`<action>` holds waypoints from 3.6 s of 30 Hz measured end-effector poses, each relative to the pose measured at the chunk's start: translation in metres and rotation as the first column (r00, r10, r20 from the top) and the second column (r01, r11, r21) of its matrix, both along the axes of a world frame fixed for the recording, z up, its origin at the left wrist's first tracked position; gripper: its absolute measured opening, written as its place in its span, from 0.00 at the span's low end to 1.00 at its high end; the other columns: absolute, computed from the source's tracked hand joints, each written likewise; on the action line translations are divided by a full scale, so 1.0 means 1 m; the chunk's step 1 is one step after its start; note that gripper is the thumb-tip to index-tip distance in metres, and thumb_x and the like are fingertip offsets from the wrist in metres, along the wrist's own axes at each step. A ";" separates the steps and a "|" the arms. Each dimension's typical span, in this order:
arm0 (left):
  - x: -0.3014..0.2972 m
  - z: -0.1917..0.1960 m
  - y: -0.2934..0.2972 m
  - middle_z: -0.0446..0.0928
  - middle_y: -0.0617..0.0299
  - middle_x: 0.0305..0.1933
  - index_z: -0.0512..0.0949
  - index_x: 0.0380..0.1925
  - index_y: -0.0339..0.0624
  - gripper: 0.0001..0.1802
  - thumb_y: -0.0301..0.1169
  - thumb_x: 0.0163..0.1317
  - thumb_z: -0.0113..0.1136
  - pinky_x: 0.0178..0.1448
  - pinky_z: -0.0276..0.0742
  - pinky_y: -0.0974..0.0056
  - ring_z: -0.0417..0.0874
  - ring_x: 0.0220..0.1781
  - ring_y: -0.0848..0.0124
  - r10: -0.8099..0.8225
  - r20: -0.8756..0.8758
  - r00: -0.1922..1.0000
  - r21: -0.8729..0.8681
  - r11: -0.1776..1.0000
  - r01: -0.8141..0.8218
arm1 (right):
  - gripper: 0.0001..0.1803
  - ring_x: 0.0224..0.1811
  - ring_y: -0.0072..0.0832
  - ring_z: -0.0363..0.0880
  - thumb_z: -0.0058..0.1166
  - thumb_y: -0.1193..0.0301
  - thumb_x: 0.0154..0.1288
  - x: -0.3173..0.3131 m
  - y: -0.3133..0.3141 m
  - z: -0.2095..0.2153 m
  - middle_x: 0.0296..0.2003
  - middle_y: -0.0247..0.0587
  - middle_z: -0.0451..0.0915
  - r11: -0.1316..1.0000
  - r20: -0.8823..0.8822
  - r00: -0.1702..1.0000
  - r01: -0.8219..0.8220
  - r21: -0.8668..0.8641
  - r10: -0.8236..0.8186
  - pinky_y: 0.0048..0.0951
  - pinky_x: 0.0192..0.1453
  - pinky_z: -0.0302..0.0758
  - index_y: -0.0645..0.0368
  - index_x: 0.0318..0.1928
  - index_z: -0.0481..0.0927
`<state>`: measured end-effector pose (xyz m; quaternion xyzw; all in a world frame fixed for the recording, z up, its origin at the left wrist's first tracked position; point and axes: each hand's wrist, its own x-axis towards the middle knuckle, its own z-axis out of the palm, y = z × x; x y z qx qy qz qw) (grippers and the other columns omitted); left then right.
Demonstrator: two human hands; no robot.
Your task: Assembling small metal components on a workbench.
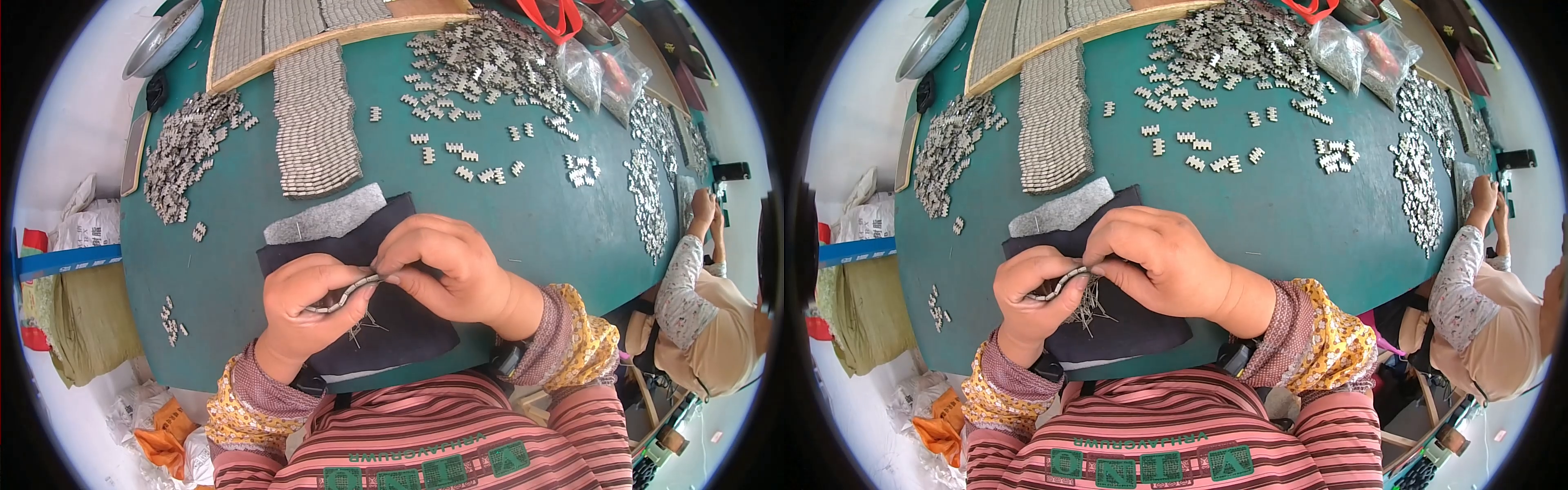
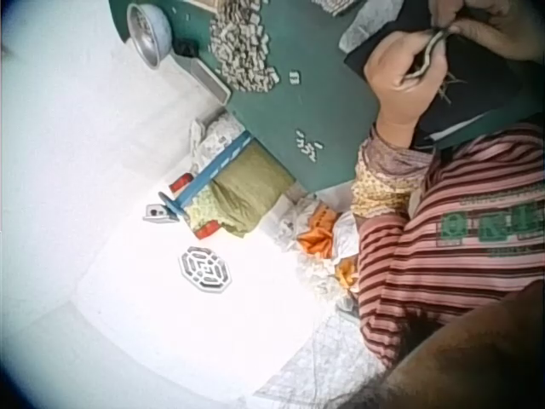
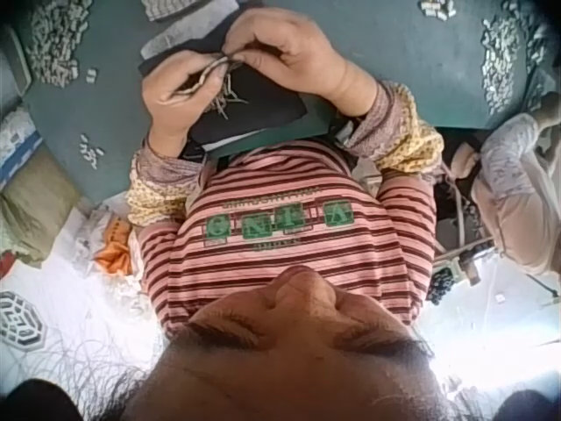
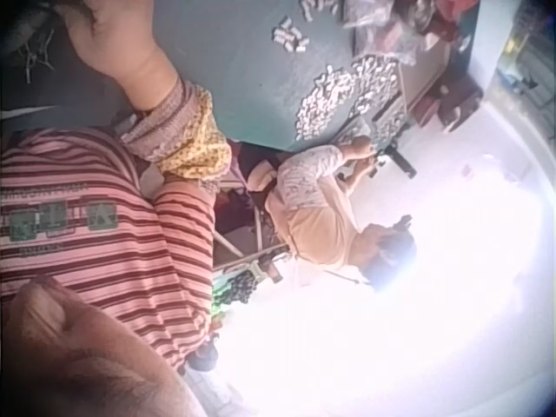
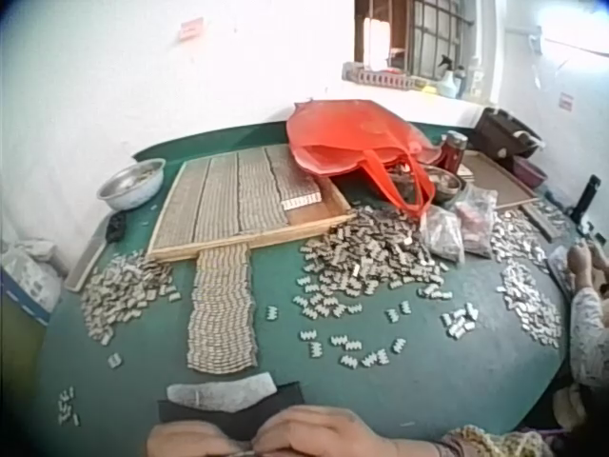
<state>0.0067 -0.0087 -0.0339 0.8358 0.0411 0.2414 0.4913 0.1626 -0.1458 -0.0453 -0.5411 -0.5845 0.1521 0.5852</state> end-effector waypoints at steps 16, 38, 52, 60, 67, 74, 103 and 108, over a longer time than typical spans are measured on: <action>0.003 0.002 -0.001 0.75 0.61 0.20 0.83 0.28 0.37 0.09 0.21 0.44 0.71 0.23 0.67 0.69 0.74 0.18 0.73 -0.001 -0.009 1.000 0.095 0.996 0.002 | 0.11 0.36 0.39 0.79 0.63 0.79 0.51 0.003 0.000 0.003 0.32 0.37 0.78 0.997 0.023 0.997 -0.076 -0.005 0.076 0.36 0.41 0.75 0.57 0.35 0.76; -0.010 0.006 0.000 0.80 0.58 0.24 0.82 0.37 0.30 0.12 0.24 0.52 0.70 0.22 0.72 0.74 0.79 0.21 0.76 -0.253 -0.072 0.965 -0.709 0.693 0.129 | 0.21 0.30 0.32 0.79 0.69 0.74 0.46 0.005 -0.003 0.001 0.35 0.33 0.78 0.988 0.221 0.973 -0.098 0.119 0.069 0.31 0.32 0.74 0.53 0.45 0.81; -0.013 0.055 -0.001 0.83 0.40 0.33 0.72 0.55 0.23 0.22 0.30 0.66 0.56 0.22 0.81 0.71 0.88 0.31 0.56 -0.494 -0.226 0.840 -0.959 0.266 -0.101 | 0.32 0.28 0.29 0.81 0.73 0.66 0.52 0.016 -0.009 0.000 0.35 0.41 0.80 0.954 0.078 0.992 -0.122 0.273 0.104 0.26 0.29 0.74 0.69 0.55 0.77; -0.010 0.082 0.004 0.73 0.30 0.57 0.57 0.65 0.20 0.27 0.21 0.69 0.47 0.43 0.87 0.65 0.79 0.57 0.46 -0.760 0.011 0.650 -0.995 -0.074 -0.069 | 0.25 0.26 0.23 0.76 0.60 0.71 0.59 0.054 -0.020 0.002 0.31 0.42 0.79 0.887 0.047 0.943 0.292 0.358 -0.329 0.22 0.28 0.73 0.72 0.55 0.77; -0.020 0.077 0.000 0.62 0.19 0.61 0.46 0.64 0.10 0.29 0.16 0.68 0.40 0.49 0.85 0.52 0.69 0.63 0.35 -0.814 0.269 0.515 -0.962 -0.198 0.191 | 0.18 0.26 0.20 0.71 0.55 0.80 0.60 0.068 -0.019 0.005 0.26 0.36 0.76 0.810 0.025 0.847 0.499 0.309 -0.531 0.20 0.31 0.68 0.69 0.51 0.80; -0.017 0.083 -0.007 0.65 0.23 0.61 0.52 0.64 0.13 0.28 0.21 0.69 0.44 0.50 0.85 0.52 0.76 0.58 0.41 -0.835 0.176 0.521 -0.875 0.110 0.471 | 0.13 0.30 0.17 0.76 0.49 0.80 0.69 0.077 -0.016 -0.008 0.34 0.35 0.77 0.803 0.083 0.808 0.557 0.211 -0.583 0.16 0.33 0.74 0.68 0.52 0.79; -0.029 0.051 -0.006 0.82 0.50 0.32 0.76 0.42 0.28 0.12 0.27 0.64 0.53 0.21 0.75 0.72 0.86 0.26 0.63 -0.109 -0.254 0.961 -0.841 0.516 -0.164 | 0.13 0.34 0.38 0.78 0.59 0.75 0.58 0.113 -0.163 0.022 0.35 0.43 0.77 0.350 0.504 0.517 0.851 -0.392 -0.692 0.35 0.42 0.75 0.58 0.45 0.82; -0.020 0.045 -0.013 0.81 0.53 0.29 0.72 0.42 0.34 0.08 0.27 0.69 0.46 0.21 0.75 0.73 0.84 0.24 0.66 -0.042 -0.276 0.960 -0.826 0.520 -0.215 | 0.13 0.50 0.41 0.74 0.58 0.74 0.59 0.095 -0.153 0.001 0.41 0.41 0.74 0.314 0.686 0.438 0.898 -0.307 -0.581 0.40 0.52 0.74 0.55 0.46 0.81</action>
